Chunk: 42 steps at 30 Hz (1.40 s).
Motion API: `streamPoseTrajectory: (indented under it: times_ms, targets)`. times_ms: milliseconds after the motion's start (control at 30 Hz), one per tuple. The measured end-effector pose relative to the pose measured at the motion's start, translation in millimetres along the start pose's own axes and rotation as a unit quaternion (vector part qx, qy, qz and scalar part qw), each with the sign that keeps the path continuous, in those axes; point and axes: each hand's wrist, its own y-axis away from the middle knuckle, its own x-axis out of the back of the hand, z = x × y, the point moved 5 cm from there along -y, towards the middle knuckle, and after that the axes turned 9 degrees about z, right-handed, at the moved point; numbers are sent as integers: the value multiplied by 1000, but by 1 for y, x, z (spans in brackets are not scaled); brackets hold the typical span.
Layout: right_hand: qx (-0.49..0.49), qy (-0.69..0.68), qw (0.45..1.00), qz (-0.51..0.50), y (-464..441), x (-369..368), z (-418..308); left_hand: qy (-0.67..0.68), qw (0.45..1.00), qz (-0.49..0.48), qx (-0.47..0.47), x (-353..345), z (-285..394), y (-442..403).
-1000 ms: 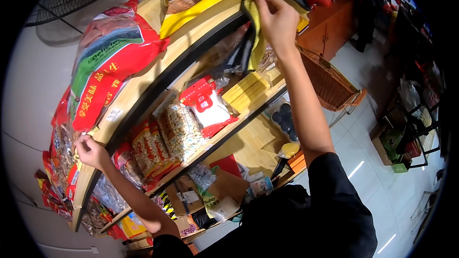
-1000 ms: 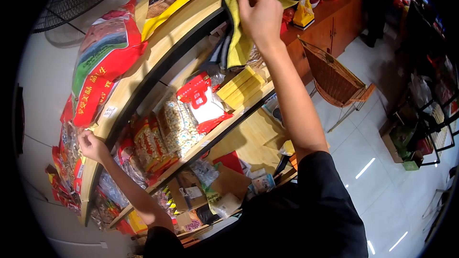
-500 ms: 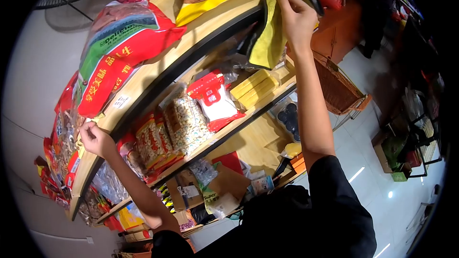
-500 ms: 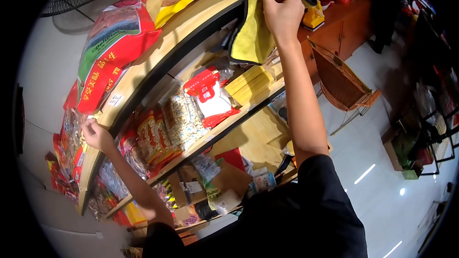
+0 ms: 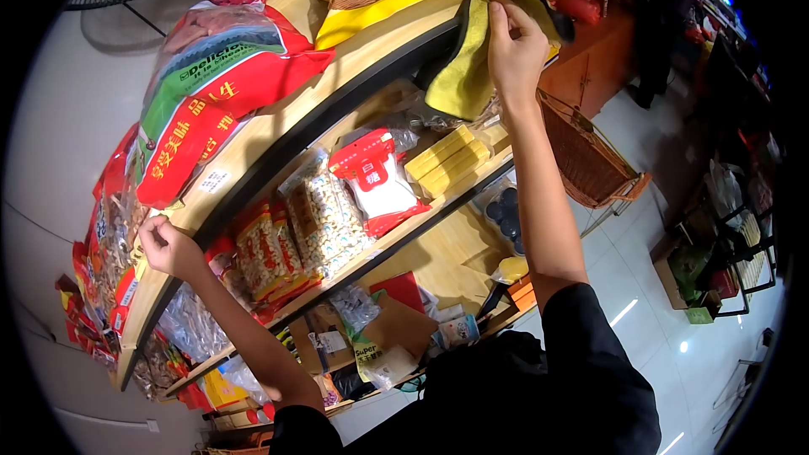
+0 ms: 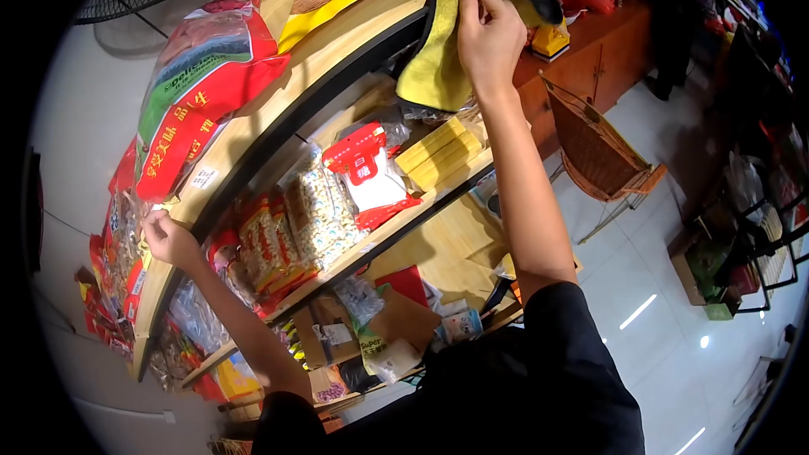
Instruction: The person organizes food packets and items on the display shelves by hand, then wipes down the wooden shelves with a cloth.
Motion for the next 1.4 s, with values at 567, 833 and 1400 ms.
streamPoseTrajectory:
  times_ms: [567, 833, 1400]
  targets:
    - [269, 139, 951, -60, 42, -19, -46, -38, 999, 12, 3, -3, 7, 5]
    - [343, -55, 922, -173, 122, -63, -112, -72, 997, 32, 2, -5, 18, 6]
    - [363, -28, 930, -54, 1, -21, -5, -26, 999, -4, -44, 1, 16, 8]
